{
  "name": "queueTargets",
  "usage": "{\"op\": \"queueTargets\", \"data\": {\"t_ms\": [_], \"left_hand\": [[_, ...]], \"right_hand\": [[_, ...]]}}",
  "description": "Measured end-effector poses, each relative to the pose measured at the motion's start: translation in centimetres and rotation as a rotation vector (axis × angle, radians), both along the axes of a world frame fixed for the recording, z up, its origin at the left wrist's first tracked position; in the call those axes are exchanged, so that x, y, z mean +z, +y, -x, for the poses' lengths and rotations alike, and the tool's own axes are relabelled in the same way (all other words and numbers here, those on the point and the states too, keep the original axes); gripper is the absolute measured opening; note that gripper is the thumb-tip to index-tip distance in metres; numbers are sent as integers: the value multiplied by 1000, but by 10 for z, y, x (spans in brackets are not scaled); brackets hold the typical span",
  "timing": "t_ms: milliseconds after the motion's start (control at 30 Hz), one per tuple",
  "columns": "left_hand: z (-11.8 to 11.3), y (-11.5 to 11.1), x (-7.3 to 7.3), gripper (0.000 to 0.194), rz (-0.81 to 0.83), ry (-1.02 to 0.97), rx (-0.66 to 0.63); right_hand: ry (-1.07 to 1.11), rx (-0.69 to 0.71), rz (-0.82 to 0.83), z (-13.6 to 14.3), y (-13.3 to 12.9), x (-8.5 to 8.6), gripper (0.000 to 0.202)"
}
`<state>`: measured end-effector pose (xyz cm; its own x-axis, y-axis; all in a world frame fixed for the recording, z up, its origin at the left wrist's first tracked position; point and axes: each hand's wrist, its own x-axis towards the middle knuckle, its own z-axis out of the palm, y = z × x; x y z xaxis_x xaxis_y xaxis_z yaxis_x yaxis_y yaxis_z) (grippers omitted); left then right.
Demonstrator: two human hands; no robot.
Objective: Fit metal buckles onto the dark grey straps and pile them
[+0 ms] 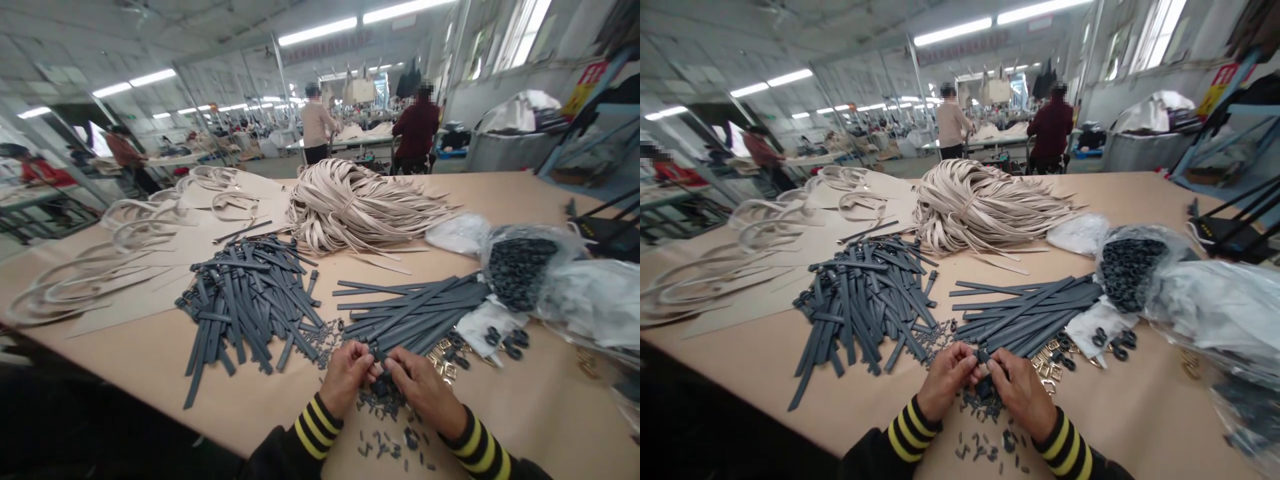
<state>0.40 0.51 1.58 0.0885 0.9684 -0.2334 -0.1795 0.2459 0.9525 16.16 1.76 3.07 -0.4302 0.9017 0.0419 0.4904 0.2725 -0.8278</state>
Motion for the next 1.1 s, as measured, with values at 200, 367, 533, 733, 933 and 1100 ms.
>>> {"op": "queueTargets", "data": {"t_ms": [200,367,533,733,933,1100], "left_hand": [[-6,-9,4,12,-226,402,-56],[-4,-9,-6,9,-371,567,-194],[1,3,-13,25,-203,260,-88],[-4,5,-19,43,-85,45,-158],[-8,-7,-13,43,-25,136,-141],[-2,-20,-2,32,-127,366,-27]], "right_hand": [[-146,48,-69,-1,-3,-3,26],[-83,99,-24,-2,-4,-8,27],[29,118,3,1,1,-16,37],[14,83,87,7,4,-28,51],[-56,135,5,7,-3,-21,33],[-98,170,-65,3,-7,0,20]]}}
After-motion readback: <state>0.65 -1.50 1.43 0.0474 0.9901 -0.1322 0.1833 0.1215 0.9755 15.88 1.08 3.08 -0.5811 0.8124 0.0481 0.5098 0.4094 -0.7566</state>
